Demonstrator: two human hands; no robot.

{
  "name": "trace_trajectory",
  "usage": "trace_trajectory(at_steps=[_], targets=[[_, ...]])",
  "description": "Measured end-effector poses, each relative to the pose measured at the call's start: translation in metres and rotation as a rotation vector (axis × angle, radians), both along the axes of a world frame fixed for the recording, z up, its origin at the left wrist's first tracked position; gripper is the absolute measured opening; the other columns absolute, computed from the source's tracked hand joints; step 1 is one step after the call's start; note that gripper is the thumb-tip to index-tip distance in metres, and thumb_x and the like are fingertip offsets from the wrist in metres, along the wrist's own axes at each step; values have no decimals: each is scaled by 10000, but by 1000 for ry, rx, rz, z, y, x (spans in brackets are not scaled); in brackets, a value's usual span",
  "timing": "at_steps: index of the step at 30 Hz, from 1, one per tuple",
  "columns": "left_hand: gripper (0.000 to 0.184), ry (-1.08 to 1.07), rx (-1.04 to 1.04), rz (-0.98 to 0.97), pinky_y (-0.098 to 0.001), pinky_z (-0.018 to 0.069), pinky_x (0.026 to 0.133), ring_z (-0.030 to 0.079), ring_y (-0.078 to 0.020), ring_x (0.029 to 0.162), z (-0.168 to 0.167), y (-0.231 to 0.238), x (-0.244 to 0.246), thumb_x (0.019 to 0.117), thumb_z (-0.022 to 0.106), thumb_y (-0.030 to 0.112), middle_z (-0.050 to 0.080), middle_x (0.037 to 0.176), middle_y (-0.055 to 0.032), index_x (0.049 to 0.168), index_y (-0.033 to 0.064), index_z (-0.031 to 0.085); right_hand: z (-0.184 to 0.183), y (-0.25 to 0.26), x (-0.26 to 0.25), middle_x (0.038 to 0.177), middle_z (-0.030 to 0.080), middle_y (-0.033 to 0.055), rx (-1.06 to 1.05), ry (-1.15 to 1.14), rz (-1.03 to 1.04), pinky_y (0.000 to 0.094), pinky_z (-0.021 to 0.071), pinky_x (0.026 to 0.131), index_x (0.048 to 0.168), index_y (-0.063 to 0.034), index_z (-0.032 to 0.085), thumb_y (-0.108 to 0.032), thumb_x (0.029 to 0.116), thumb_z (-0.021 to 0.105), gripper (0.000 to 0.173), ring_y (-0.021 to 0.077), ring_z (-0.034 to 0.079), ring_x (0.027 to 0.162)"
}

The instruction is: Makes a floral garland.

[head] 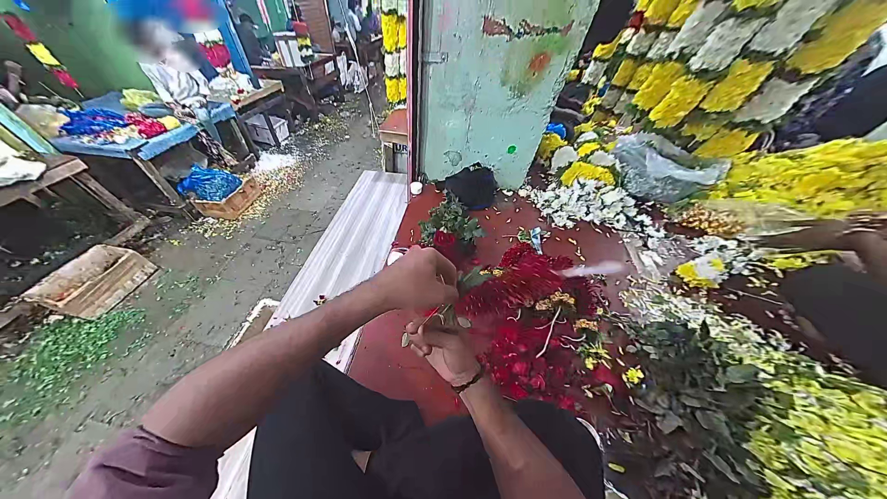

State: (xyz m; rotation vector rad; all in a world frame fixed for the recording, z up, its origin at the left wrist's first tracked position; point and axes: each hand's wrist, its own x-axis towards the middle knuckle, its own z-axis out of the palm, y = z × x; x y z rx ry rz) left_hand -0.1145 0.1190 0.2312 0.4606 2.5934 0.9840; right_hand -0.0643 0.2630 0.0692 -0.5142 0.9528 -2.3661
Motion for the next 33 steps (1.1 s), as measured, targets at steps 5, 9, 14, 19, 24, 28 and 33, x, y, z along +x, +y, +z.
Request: trace_trajectory(at_steps=[5, 9, 14, 19, 24, 28, 33], targets=[[136, -127, -280, 183, -580, 521, 688, 670, -250, 747, -33, -48, -21, 868, 738, 285, 704, 755, -53, 829, 161, 776, 3, 1, -3, 706, 666, 25, 185, 120, -146, 211, 416, 485, 982, 5, 782, -70, 956, 653, 152, 32, 489, 527], [133, -315, -253, 206, -543, 520, 682, 665, -239, 732, -50, -82, -6, 862, 764, 236, 706, 749, -76, 820, 110, 778, 7, 12, -18, 631, 603, 4, 353, 48, -216, 216, 333, 428, 961, -2, 790, -72, 939, 682, 131, 36, 405, 469], [185, -391, -268, 155, -434, 471, 621, 579, -163, 627, -40, -77, 7, 894, 744, 165, 641, 666, -45, 734, 79, 714, 6, 16, -26, 613, 588, -3, 430, 29, -220, 206, 290, 415, 933, -7, 791, -68, 928, 698, 111, 24, 368, 455], [180, -343, -434, 94, -498, 491, 627, 603, -215, 649, -34, -65, 4, 878, 753, 186, 649, 684, -67, 742, 74, 714, 4, 17, -25, 616, 596, 7, 452, 49, -246, 208, 275, 408, 933, -7, 792, -62, 917, 712, 99, 23, 354, 448], [269, -312, -795, -210, -592, 486, 655, 632, -323, 739, -14, -37, 19, 877, 755, 291, 636, 722, -108, 734, 73, 688, 11, 14, -20, 783, 736, 36, 421, 265, -172, 194, 402, 487, 952, -11, 797, -55, 926, 707, 103, 11, 507, 537], [105, -307, -293, -460, -480, 518, 706, 639, -220, 775, 23, -10, 37, 878, 770, 110, 693, 831, -95, 933, 22, 755, 16, 21, -14, 796, 746, -18, 318, 141, -166, 205, 546, 629, 904, -63, 790, -43, 908, 721, 72, 6, 642, 669], [85, -248, 140, -201, -305, 534, 602, 629, -84, 647, 12, 1, 9, 923, 717, 143, 706, 776, -24, 925, 74, 765, -13, 13, 3, 739, 610, -56, 127, -1, -31, 209, 489, 613, 977, -82, 701, -193, 995, 615, 142, 15, 561, 646]])
